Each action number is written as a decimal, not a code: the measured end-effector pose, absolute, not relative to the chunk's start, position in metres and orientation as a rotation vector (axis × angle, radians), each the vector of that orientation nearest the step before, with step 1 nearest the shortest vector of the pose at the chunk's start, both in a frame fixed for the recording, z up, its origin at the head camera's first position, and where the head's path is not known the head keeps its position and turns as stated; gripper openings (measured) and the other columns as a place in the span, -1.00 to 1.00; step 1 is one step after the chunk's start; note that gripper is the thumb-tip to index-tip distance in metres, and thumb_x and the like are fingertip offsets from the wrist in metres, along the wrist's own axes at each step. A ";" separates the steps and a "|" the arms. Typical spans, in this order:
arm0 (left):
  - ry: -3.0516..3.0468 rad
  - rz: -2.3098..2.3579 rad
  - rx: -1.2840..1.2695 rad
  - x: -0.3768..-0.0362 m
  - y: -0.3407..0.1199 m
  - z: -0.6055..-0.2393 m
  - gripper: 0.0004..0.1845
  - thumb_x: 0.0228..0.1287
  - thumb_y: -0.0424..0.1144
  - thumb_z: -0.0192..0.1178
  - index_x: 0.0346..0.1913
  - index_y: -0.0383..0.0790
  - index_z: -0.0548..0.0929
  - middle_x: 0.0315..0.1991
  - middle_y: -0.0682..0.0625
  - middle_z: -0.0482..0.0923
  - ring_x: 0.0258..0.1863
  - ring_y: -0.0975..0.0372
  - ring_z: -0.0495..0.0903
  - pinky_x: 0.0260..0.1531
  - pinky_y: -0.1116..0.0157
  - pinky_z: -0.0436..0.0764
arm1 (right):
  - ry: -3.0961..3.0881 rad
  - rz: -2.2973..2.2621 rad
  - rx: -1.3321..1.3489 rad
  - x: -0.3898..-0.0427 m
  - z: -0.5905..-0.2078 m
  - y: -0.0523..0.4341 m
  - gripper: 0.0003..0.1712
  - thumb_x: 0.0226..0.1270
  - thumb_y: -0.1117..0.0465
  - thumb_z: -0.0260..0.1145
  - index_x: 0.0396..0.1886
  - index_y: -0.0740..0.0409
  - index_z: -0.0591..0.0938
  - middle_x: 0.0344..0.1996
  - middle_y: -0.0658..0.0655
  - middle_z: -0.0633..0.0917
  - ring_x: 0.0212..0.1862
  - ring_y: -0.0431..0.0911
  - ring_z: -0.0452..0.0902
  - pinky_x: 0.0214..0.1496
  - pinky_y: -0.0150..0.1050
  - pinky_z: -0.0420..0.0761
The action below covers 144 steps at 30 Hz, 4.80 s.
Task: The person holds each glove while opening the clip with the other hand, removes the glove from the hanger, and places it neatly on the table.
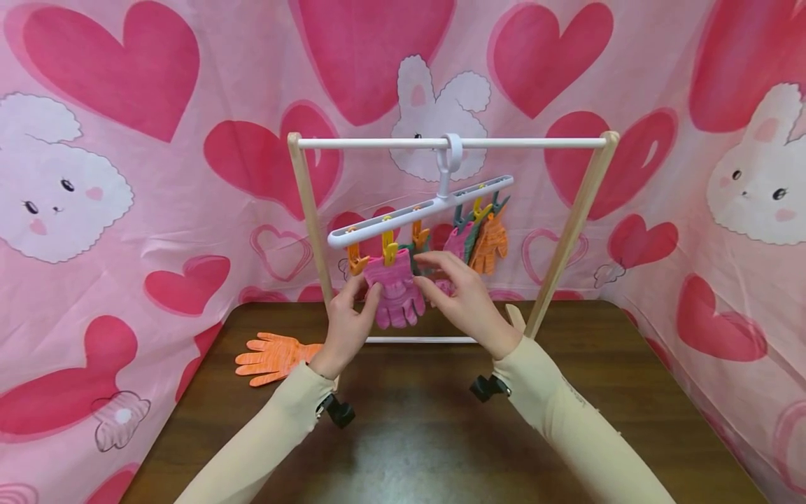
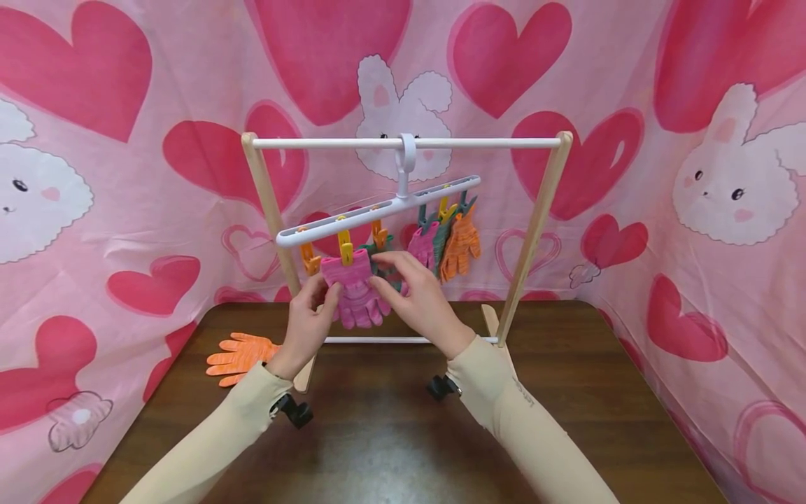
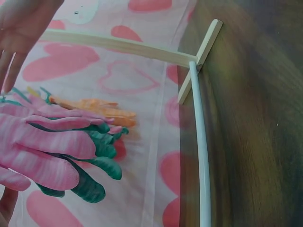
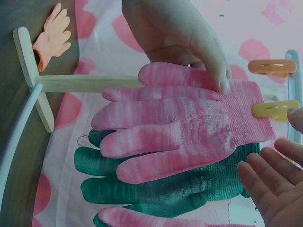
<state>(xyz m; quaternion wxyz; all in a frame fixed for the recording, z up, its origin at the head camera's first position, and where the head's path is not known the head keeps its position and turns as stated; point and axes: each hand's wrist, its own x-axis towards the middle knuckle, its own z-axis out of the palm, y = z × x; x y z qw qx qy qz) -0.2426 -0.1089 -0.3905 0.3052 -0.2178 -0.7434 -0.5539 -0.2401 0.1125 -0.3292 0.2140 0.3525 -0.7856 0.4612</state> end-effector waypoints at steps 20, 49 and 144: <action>-1.963 -1.514 -0.600 -0.235 -0.108 -0.388 -0.63 0.50 -0.51 0.13 0.29 -0.52 0.51 -0.08 -0.38 0.66 -0.31 0.12 0.53 -0.26 0.54 0.54 | -2.146 1.302 1.016 -0.247 -0.311 0.092 -0.53 0.43 0.32 0.41 0.30 0.28 0.58 0.17 0.20 0.66 0.19 0.02 0.66 0.24 -0.08 0.64; -1.976 -1.533 -0.614 -0.236 -0.111 -0.394 -0.68 0.61 -0.35 0.08 0.31 -0.32 0.50 -0.12 -0.19 0.68 -0.31 0.12 0.59 -0.26 0.45 0.62 | -2.144 1.619 0.909 -0.262 -0.303 0.063 -0.59 0.54 0.26 0.31 0.29 0.30 0.59 0.04 0.24 0.74 0.09 0.02 0.68 0.22 -0.08 0.65; -1.963 -1.533 -0.541 -0.202 -0.112 -0.407 -0.83 0.44 -0.58 0.17 0.02 -0.56 0.61 -0.19 -0.34 0.66 -0.30 0.25 0.51 -0.24 0.49 0.56 | -1.932 1.798 0.834 -0.247 -0.313 0.065 -0.51 0.47 0.38 0.34 0.35 0.35 0.57 0.23 0.26 0.68 0.21 0.06 0.67 0.25 -0.20 0.62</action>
